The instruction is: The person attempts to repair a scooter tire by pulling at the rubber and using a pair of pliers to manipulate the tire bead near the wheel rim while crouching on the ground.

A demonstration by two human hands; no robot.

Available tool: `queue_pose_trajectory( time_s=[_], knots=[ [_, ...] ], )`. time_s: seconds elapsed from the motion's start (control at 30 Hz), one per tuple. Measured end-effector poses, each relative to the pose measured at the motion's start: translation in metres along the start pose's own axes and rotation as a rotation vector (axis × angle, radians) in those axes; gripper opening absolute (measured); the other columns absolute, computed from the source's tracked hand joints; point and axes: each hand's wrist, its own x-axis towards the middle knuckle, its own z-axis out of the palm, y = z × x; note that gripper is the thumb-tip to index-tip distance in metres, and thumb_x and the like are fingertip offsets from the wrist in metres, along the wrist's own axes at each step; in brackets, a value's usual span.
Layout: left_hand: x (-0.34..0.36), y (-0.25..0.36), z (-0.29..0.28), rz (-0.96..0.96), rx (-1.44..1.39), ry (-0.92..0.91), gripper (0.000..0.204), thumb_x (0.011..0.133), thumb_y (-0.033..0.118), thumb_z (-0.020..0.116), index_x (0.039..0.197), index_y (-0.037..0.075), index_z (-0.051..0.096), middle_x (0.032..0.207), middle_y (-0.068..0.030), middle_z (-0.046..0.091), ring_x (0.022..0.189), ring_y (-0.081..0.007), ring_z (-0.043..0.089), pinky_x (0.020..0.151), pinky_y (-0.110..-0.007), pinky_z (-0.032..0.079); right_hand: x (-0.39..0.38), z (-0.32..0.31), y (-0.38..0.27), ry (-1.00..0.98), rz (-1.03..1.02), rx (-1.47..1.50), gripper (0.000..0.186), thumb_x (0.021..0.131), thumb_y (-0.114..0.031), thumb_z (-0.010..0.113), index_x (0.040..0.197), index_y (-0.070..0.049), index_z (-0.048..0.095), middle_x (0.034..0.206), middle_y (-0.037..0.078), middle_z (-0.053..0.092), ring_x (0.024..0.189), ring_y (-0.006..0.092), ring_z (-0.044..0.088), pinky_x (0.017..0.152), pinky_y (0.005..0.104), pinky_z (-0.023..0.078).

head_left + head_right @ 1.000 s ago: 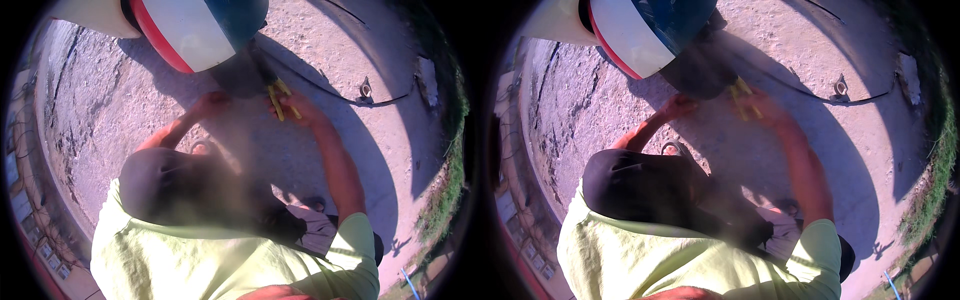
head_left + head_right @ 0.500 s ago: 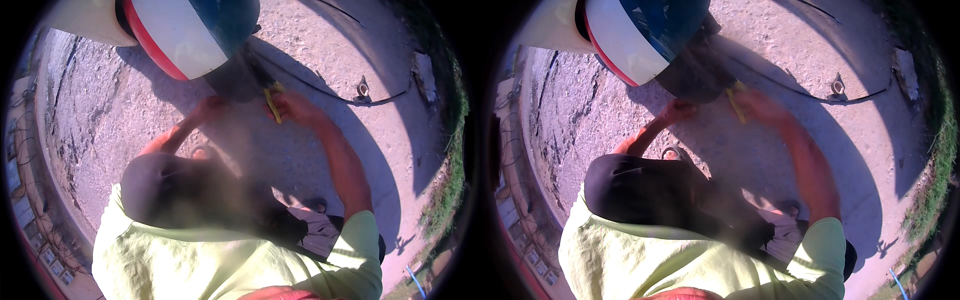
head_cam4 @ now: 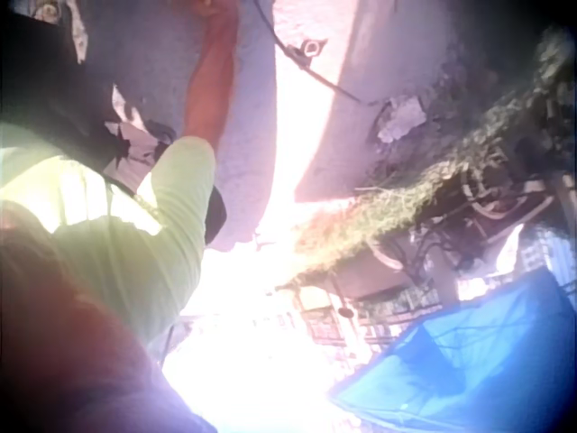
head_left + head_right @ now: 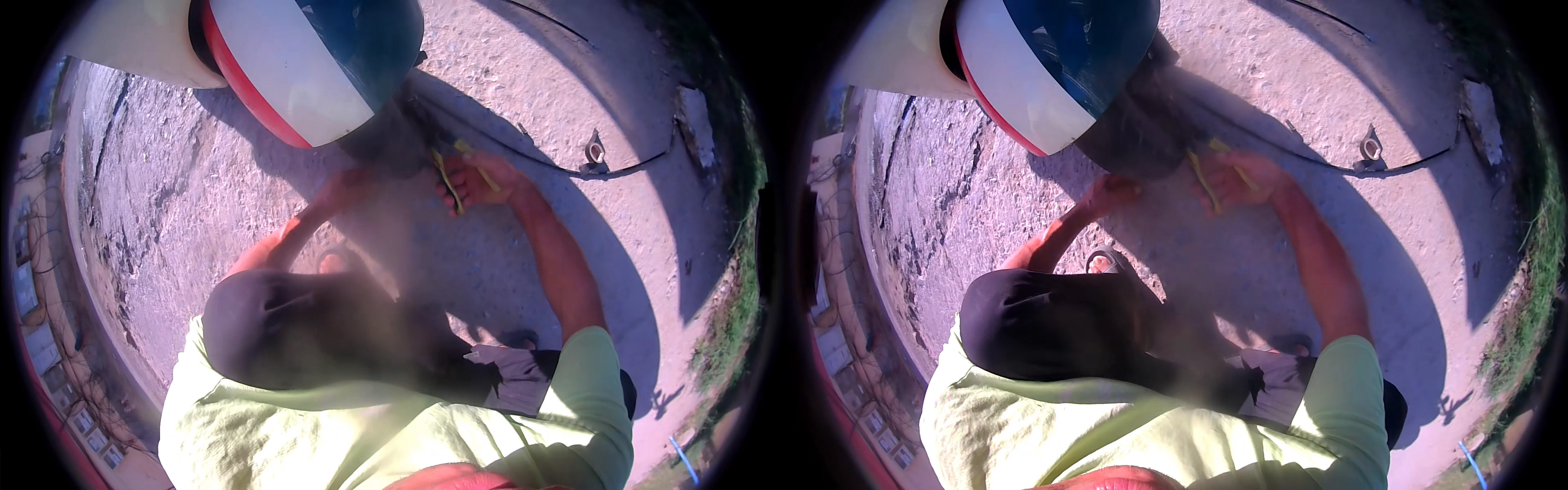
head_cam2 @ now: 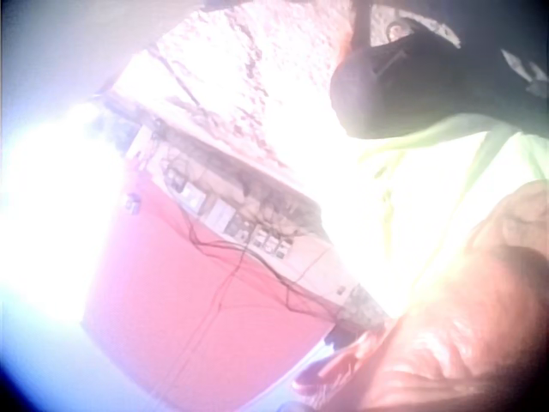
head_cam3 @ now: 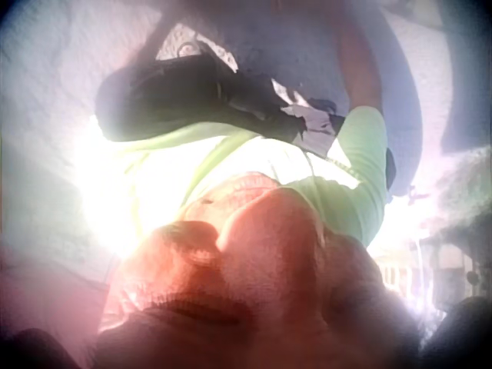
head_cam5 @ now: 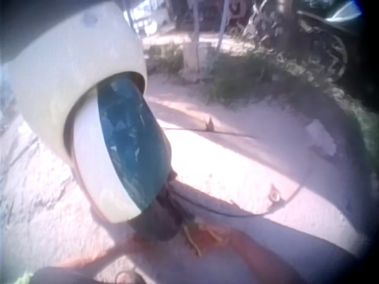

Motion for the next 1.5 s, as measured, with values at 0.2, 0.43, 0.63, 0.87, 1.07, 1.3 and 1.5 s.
queue_pose_trajectory(
  time_s=[0.2,0.43,0.63,0.87,1.07,1.3,1.5],
  knots=[
    [-0.002,0.011,0.013,0.097,-0.024,-0.050,0.024,0.094,0.014,0.074,0.115,0.004,0.072,0.106,-0.0051,0.073,0.101,-0.0127,0.067,0.090,-0.031,0.055,-0.005,-0.017,0.010,0.017,-0.032,0.005,0.065,0.093,-0.052,0.064,0.138,-0.006,0.054,0.124,0.021,0.065,0.106,0.0364,0.067,0.095,0.0609,0.051],
    [-0.009,0.003,-0.012,0.312,0.207,-0.066,0.019,0.090,0.014,0.079,0.106,0.005,0.075,0.097,-0.0047,0.074,0.095,-0.0125,0.068,0.086,-0.032,0.057,0.013,-0.034,0.009,-0.165,0.003,-0.033,0.074,0.093,-0.059,0.062,0.141,-0.004,0.049,0.121,0.022,0.065,0.104,0.0363,0.068,0.094,0.0619,0.051],
    [-0.040,0.015,0.013,0.051,0.057,-0.124,0.027,0.092,0.020,0.077,0.114,0.007,0.070,0.099,-0.0044,0.070,0.092,-0.0148,0.067,0.082,-0.033,0.056,0.030,-0.035,0.025,-0.259,-0.057,0.133,0.077,0.096,-0.062,0.057,0.142,0.000,0.047,0.121,0.025,0.065,0.104,0.0376,0.069,0.091,0.0641,0.051],
    [-0.006,0.114,0.111,0.047,-0.651,-0.255,0.031,0.097,0.027,0.070,0.121,0.010,0.061,0.097,-0.0024,0.063,0.087,-0.0148,0.063,0.075,-0.034,0.055,0.033,-0.065,0.026,-0.148,-0.044,-0.004,0.077,0.100,-0.063,0.047,0.145,0.000,0.045,0.132,0.028,0.062,0.104,0.0410,0.068,0.092,0.0571,0.053],
    [0.034,0.150,0.166,-0.001,-0.891,-0.301,0.034,0.101,0.032,0.064,0.126,0.011,0.054,0.096,-0.0011,0.058,0.086,-0.0152,0.059,0.072,-0.036,0.053,0.017,-0.082,0.029,0.030,-0.048,0.082,0.059,0.104,-0.051,0.047,0.146,-0.008,0.047,0.123,0.021,0.066,0.101,0.0353,0.069,0.087,0.0481,0.057],
    [0.046,0.124,0.162,0.061,-1.010,-0.249,0.047,0.100,0.031,0.065,0.139,0.008,0.051,0.131,-0.0079,0.061,0.120,-0.0223,0.062,0.100,-0.039,0.054,0.001,0.007,-0.007,0.350,-0.084,-0.374,0.061,0.100,-0.037,0.063,0.151,-0.013,0.042,0.127,0.014,0.065,0.105,0.0238,0.069,0.080,0.0410,0.059],
    [0.055,0.113,0.171,0.096,-1.049,-0.219,0.041,0.102,0.027,0.063,0.136,0.006,0.053,0.128,-0.0071,0.063,0.119,-0.0190,0.062,0.104,-0.038,0.051,-0.039,0.121,0.025,0.859,-0.466,-1.621,0.090,0.080,-0.023,0.084,0.154,-0.005,0.035,0.137,0.021,0.057,0.117,0.0360,0.062,0.094,0.0503,0.052]
  ],
)
